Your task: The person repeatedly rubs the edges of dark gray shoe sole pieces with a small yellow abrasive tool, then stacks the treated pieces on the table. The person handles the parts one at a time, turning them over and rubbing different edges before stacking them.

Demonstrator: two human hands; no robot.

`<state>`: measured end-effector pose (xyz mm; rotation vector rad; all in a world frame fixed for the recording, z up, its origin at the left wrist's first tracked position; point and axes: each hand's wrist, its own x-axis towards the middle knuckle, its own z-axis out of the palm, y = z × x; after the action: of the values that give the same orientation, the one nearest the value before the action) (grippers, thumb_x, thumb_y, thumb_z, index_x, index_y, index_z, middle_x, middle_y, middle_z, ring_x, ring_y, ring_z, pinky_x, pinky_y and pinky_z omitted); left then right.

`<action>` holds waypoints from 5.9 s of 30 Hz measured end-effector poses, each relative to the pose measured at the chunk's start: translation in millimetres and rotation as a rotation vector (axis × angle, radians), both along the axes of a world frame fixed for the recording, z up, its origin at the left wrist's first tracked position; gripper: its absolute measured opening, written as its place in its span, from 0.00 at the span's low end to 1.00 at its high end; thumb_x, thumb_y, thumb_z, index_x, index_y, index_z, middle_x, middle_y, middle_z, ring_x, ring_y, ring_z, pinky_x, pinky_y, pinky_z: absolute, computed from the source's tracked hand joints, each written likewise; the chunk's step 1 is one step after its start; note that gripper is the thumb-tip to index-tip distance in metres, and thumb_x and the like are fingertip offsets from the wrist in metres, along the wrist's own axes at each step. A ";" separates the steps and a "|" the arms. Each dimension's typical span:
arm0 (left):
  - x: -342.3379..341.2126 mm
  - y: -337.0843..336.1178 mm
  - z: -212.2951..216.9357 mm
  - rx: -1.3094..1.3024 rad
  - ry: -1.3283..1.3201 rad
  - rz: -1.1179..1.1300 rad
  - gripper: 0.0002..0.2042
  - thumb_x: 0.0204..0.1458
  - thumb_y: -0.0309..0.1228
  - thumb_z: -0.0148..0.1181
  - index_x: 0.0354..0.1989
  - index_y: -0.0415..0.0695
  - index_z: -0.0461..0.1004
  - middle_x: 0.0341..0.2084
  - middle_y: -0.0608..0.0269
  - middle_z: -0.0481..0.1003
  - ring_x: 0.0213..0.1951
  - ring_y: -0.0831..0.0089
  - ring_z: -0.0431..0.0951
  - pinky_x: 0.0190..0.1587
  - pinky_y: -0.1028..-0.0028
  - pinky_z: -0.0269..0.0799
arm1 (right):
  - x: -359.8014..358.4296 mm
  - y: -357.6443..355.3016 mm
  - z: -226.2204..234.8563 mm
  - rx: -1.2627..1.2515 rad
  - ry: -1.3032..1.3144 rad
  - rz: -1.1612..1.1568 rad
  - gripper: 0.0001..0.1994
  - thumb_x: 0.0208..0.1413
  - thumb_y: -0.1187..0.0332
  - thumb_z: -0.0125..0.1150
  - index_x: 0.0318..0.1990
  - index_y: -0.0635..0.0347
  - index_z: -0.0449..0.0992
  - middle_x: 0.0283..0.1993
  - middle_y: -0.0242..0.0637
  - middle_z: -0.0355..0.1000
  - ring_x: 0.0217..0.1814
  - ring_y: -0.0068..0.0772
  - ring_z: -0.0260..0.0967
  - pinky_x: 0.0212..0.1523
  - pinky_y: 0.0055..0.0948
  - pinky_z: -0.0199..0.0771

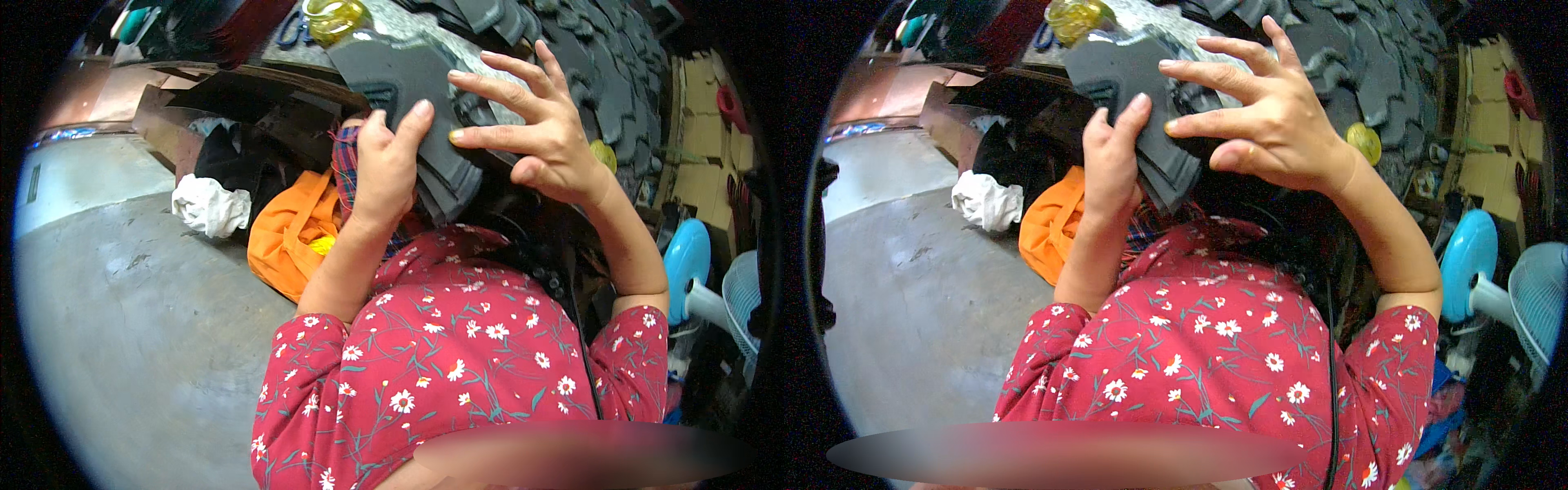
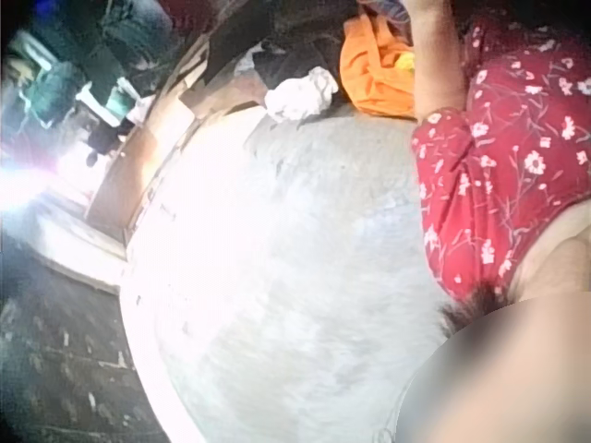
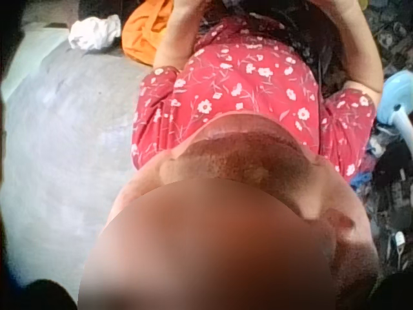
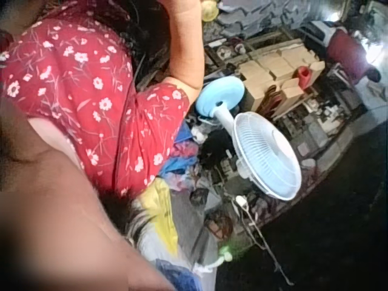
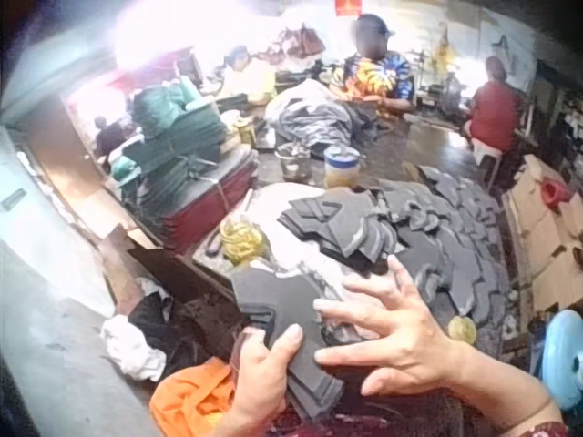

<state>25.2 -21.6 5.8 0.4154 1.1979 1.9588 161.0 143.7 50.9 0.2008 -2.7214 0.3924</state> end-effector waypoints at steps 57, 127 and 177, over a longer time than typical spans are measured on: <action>19.5 23.8 11.6 0.117 -0.044 -0.045 0.09 0.57 0.24 0.59 0.44 0.33 0.70 0.39 0.55 0.78 0.38 0.72 0.79 0.44 0.73 0.77 | 53.1 -2.9 -2.0 -0.247 0.006 -0.223 0.52 0.53 0.23 0.09 0.48 0.47 0.84 0.70 0.48 0.59 0.76 0.50 0.46 0.73 0.49 0.24; 3.8 4.5 -35.8 0.015 0.036 -0.012 0.09 0.58 0.26 0.59 0.45 0.36 0.73 0.40 0.61 0.77 0.39 0.74 0.77 0.46 0.74 0.73 | -89.2 92.1 -45.6 -0.127 0.078 -0.691 0.40 0.60 0.47 0.58 0.74 0.51 0.48 0.70 0.63 0.53 0.74 0.58 0.50 0.71 0.45 0.52; -8.2 2.5 -39.9 0.030 0.144 -0.096 0.14 0.57 0.27 0.61 0.49 0.34 0.73 0.42 0.62 0.78 0.42 0.74 0.76 0.48 0.73 0.72 | -314.2 246.2 -54.6 -0.851 0.202 -0.398 0.62 0.44 0.67 0.76 0.75 0.56 0.27 0.63 0.59 0.62 0.60 0.48 0.66 0.57 0.36 0.71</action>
<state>17.0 -19.1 -34.2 0.6275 1.2156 1.8922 -153.1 389.9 -3.6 -0.4913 -2.0957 1.2543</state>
